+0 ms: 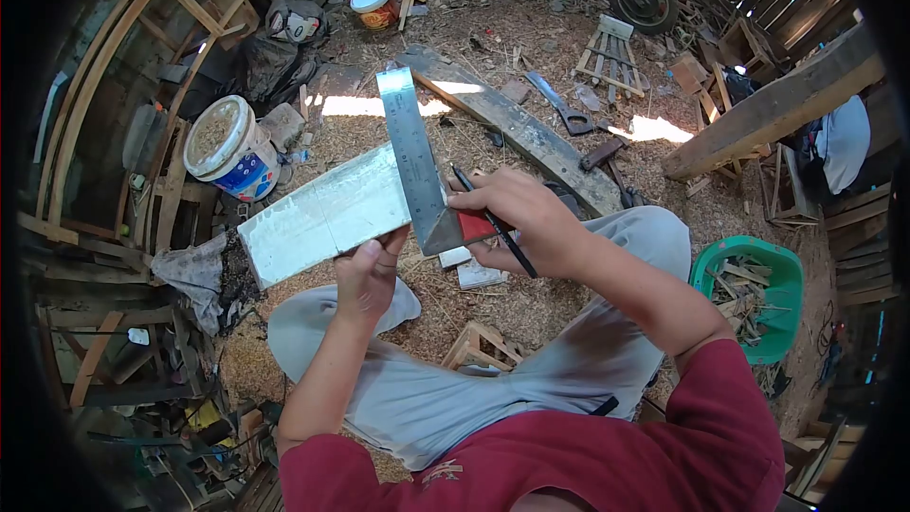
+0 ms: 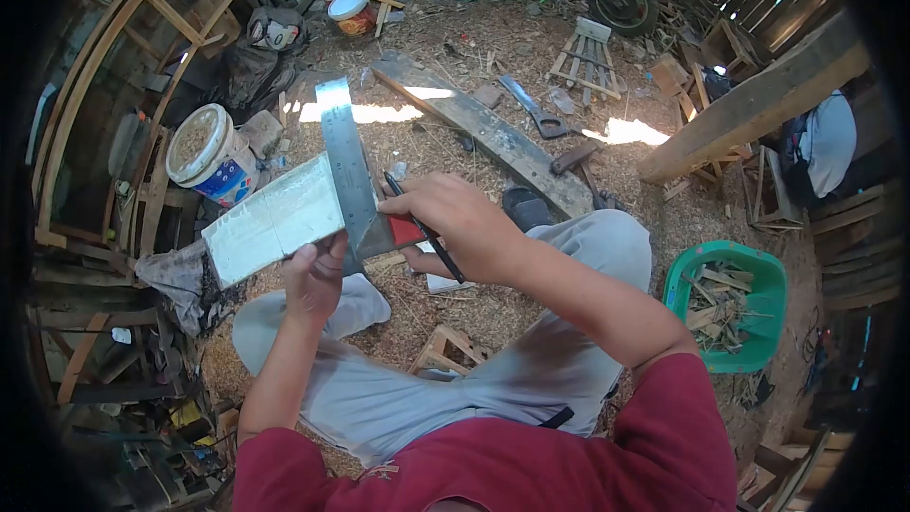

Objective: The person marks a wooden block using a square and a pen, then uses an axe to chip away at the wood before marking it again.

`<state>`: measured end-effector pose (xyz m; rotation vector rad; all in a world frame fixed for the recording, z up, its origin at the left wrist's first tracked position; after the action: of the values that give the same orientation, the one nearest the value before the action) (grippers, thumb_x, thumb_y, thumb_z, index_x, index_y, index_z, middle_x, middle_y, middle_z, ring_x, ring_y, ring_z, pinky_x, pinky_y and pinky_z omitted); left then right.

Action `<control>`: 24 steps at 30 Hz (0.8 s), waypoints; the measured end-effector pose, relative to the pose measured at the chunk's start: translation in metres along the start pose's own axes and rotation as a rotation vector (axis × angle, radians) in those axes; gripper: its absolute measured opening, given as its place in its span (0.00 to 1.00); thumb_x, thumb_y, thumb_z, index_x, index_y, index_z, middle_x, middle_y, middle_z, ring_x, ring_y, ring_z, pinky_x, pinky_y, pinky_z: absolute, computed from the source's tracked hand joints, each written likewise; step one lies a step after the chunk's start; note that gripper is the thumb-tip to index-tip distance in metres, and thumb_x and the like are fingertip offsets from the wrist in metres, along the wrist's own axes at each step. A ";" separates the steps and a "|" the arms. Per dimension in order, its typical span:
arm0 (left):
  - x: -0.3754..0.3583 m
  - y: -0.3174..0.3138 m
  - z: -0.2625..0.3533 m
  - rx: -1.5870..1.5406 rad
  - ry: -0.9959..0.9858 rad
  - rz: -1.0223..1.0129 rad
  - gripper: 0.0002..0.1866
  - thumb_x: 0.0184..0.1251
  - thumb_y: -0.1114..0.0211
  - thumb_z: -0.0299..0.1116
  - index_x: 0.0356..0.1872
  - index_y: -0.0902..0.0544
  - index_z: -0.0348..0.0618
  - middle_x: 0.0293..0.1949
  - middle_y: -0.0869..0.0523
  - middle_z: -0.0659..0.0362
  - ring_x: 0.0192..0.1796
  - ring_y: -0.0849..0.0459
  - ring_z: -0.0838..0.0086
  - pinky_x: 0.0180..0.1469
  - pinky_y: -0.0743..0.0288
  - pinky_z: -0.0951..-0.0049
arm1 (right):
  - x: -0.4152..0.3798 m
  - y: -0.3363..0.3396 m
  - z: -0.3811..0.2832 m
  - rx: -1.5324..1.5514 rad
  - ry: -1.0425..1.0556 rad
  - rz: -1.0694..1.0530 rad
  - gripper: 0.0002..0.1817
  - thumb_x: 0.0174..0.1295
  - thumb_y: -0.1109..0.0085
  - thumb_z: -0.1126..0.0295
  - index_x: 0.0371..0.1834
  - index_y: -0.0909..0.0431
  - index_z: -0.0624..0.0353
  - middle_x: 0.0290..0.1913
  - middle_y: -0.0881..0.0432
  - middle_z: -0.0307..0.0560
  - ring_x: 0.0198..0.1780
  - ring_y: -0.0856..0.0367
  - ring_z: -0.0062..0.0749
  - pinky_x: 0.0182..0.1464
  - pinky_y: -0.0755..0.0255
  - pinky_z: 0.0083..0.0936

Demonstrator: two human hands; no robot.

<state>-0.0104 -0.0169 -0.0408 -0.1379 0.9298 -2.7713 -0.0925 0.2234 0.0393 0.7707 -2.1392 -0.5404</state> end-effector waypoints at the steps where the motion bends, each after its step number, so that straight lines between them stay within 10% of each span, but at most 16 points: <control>1: -0.001 -0.001 -0.003 0.033 0.028 0.019 0.35 0.71 0.27 0.37 0.77 0.28 0.40 0.72 0.17 0.52 0.72 0.15 0.60 0.74 0.16 0.58 | -0.001 -0.003 0.000 -0.001 -0.002 -0.011 0.34 0.52 0.19 0.69 0.66 0.18 0.54 0.60 0.15 0.58 0.59 0.16 0.56 0.65 0.24 0.47; 7: 0.005 0.000 -0.004 -0.020 0.188 0.191 0.21 0.76 0.34 0.32 0.66 0.18 0.39 0.59 0.08 0.54 0.57 0.06 0.64 0.62 0.09 0.62 | 0.002 0.000 -0.005 0.021 0.000 0.018 0.32 0.51 0.21 0.68 0.63 0.18 0.55 0.58 0.16 0.58 0.59 0.16 0.57 0.62 0.22 0.47; 14: 0.012 0.017 -0.002 -0.005 0.212 0.127 0.20 0.80 0.41 0.33 0.65 0.19 0.30 0.60 0.09 0.46 0.61 0.07 0.54 0.67 0.11 0.49 | 0.003 0.031 -0.012 0.049 -0.076 0.165 0.28 0.50 0.23 0.71 0.59 0.16 0.58 0.50 0.19 0.54 0.48 0.15 0.49 0.52 0.19 0.37; 19: 0.011 -0.011 0.002 -0.193 0.255 -0.033 0.24 0.84 0.48 0.38 0.66 0.19 0.27 0.62 0.10 0.41 0.66 0.10 0.50 0.76 0.20 0.42 | -0.002 0.036 0.010 0.098 -0.185 0.255 0.27 0.58 0.32 0.75 0.63 0.21 0.67 0.55 0.22 0.49 0.55 0.20 0.33 0.63 0.27 0.27; 24: 0.014 -0.025 0.005 -0.130 0.222 -0.079 0.26 0.85 0.49 0.38 0.68 0.20 0.24 0.63 0.10 0.39 0.69 0.12 0.44 0.80 0.25 0.38 | -0.004 0.034 0.020 0.186 -0.211 0.313 0.26 0.53 0.27 0.72 0.59 0.16 0.61 0.50 0.18 0.51 0.50 0.16 0.41 0.57 0.22 0.31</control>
<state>-0.0273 -0.0035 -0.0208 0.1179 1.1825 -2.8402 -0.1178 0.2527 0.0452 0.4777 -2.4733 -0.2688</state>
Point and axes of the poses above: each hand's wrist, its own x-axis towards the middle knuckle, its own y-axis out of the back of the hand, z = x × y, the point moved 5 cm from there along x, towards the middle knuckle
